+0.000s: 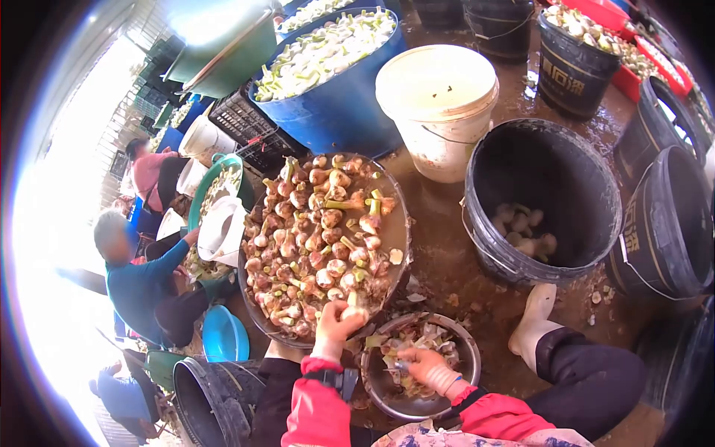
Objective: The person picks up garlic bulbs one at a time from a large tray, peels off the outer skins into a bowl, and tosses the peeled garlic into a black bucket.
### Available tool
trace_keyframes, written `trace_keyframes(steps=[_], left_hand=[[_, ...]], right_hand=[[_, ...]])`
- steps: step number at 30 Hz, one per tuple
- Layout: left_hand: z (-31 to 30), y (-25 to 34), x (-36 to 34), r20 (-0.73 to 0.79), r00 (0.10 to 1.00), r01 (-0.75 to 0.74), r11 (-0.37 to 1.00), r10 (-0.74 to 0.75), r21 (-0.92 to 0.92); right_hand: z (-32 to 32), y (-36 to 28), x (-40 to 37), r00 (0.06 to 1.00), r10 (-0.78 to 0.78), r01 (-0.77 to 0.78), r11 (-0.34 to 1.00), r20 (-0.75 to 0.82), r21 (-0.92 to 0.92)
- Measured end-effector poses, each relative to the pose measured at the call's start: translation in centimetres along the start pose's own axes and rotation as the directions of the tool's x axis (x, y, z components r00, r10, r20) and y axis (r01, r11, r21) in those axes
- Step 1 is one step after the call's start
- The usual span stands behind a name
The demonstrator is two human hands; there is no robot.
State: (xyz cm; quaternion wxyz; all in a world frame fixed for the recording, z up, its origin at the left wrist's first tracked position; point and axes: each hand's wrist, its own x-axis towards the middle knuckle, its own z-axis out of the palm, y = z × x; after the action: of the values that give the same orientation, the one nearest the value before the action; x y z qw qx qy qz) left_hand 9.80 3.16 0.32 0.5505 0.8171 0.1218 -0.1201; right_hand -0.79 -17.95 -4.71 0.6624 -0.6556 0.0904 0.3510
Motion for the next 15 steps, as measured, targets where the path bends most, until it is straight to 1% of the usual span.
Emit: trace_keyframes(steps=[1,2,3,4,5,6,8,9,10,11,12,13,14,15], left_hand=[[-0.5,1.9,-2.4,0.096,0.995,0.06,0.97,-0.038,-0.237],[-0.9,3.2,-4.7,0.198,0.979,0.138,0.88,-0.051,-0.455],[-1.0,4.1,-6.8,0.243,0.97,0.142,0.842,-0.014,-0.52],[-0.7,4.3,-8.5,0.285,0.958,0.149,0.799,0.03,-0.582],[-0.5,3.8,-9.9,0.289,0.957,0.165,0.801,0.01,-0.575],[0.0,4.0,-11.3,0.316,0.949,0.216,0.774,-0.021,-0.596],[1.1,2.1,-13.2,0.307,0.95,0.215,0.842,-0.062,-0.495],[1.9,1.7,-13.9,0.268,0.962,0.165,0.893,-0.052,-0.419],[2.8,1.5,-14.6,0.207,0.978,0.087,0.947,-0.022,-0.31],[3.5,1.2,-15.1,0.159,0.987,0.008,0.99,0.015,-0.144],[4.2,1.2,-15.5,0.116,0.991,-0.064,0.997,0.06,0.03],[5.1,1.4,-15.8,0.046,0.989,-0.147,0.976,0.141,0.16],[5.9,1.6,-16.2,-0.024,0.968,-0.226,0.907,0.251,0.356],[6.9,1.9,-16.5,-0.053,0.949,-0.253,0.85,0.311,0.462]], right_hand=[[-0.5,-1.6,-0.7,0.999,-0.036,0.039,0.994,-0.033,0.102],[-0.9,-3.7,-1.5,0.999,-0.038,0.041,0.994,-0.031,0.102],[-1.1,-5.4,-2.2,0.999,-0.042,0.039,0.939,0.001,0.342],[-1.0,-6.2,-2.6,0.998,-0.054,0.028,0.828,0.03,0.56],[-0.5,-5.8,-2.6,0.995,-0.094,0.052,0.73,0.025,0.681],[-0.3,-5.9,-2.9,0.995,-0.094,0.054,0.73,0.022,0.682],[0.0,-5.9,-3.4,0.986,-0.154,0.067,0.701,0.059,0.71],[0.4,-5.3,-2.9,0.975,-0.218,0.153,0.782,0.035,0.604],[0.4,-4.6,-2.8,0.975,-0.218,0.156,0.782,0.03,0.604],[0.3,-3.8,-2.8,0.984,-0.171,0.115,0.831,0.053,0.545],[0.3,-3.5,-2.7,0.99,-0.121,0.071,0.873,0.073,0.482],[0.6,-2.9,-2.5,0.99,-0.138,0.117,0.903,0.021,0.414],[1.2,-2.4,-2.6,0.99,-0.142,0.122,0.903,0.018,0.412],[1.8,-2.8,-3.0,0.984,-0.157,0.177,0.922,-0.085,0.345]])
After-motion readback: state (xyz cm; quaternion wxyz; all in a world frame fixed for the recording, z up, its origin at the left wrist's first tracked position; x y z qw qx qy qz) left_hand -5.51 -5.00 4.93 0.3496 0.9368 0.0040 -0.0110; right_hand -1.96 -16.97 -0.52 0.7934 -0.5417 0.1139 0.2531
